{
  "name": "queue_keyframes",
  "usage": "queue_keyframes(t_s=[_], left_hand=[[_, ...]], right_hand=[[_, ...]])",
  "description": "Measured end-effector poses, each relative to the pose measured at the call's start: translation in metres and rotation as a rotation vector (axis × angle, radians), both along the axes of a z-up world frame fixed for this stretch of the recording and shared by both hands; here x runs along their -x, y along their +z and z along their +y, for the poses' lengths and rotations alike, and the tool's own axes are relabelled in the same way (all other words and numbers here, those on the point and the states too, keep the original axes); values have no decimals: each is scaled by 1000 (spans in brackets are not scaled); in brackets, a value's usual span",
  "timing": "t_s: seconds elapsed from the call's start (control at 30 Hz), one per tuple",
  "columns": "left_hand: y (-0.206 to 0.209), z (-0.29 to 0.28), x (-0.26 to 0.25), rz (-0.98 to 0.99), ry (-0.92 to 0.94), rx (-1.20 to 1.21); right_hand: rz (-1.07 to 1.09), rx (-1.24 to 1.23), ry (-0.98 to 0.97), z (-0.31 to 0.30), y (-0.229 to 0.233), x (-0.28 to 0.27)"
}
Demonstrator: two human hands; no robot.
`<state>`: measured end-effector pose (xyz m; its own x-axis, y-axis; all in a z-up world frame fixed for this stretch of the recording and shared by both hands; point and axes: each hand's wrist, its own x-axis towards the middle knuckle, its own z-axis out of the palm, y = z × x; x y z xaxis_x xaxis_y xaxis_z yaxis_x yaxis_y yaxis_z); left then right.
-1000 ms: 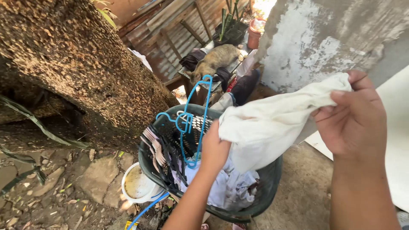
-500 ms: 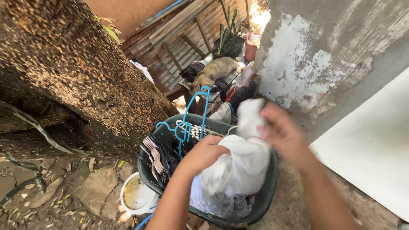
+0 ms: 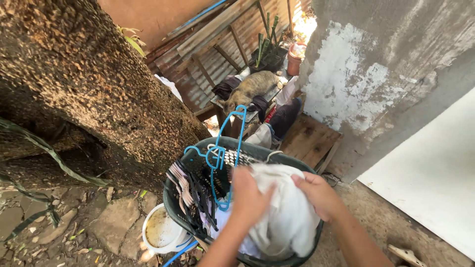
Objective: Hanging various clothes from a laundry basket onto a hanging rod using hangers.
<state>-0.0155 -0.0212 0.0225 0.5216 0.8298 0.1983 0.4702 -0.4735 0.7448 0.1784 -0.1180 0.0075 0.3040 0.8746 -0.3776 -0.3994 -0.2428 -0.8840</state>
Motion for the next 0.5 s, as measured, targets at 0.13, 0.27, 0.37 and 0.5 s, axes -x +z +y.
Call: queue_keyframes(t_s=[0.13,0.27,0.37,0.5], left_hand=[[-24,-33,-10,-239,-341,811],[-96,-37,-21,-242,-289,363],[-110,-14,-24,-7,-200,649],[-45,12,-18,-211,-171,840]], right_hand=[[103,-12,-102,16,-11,-12],[158,-15,-229,26,-23,-24],[203,-106,-234,32,-37,-39],[-673,-101,-64,23,-61,-48]])
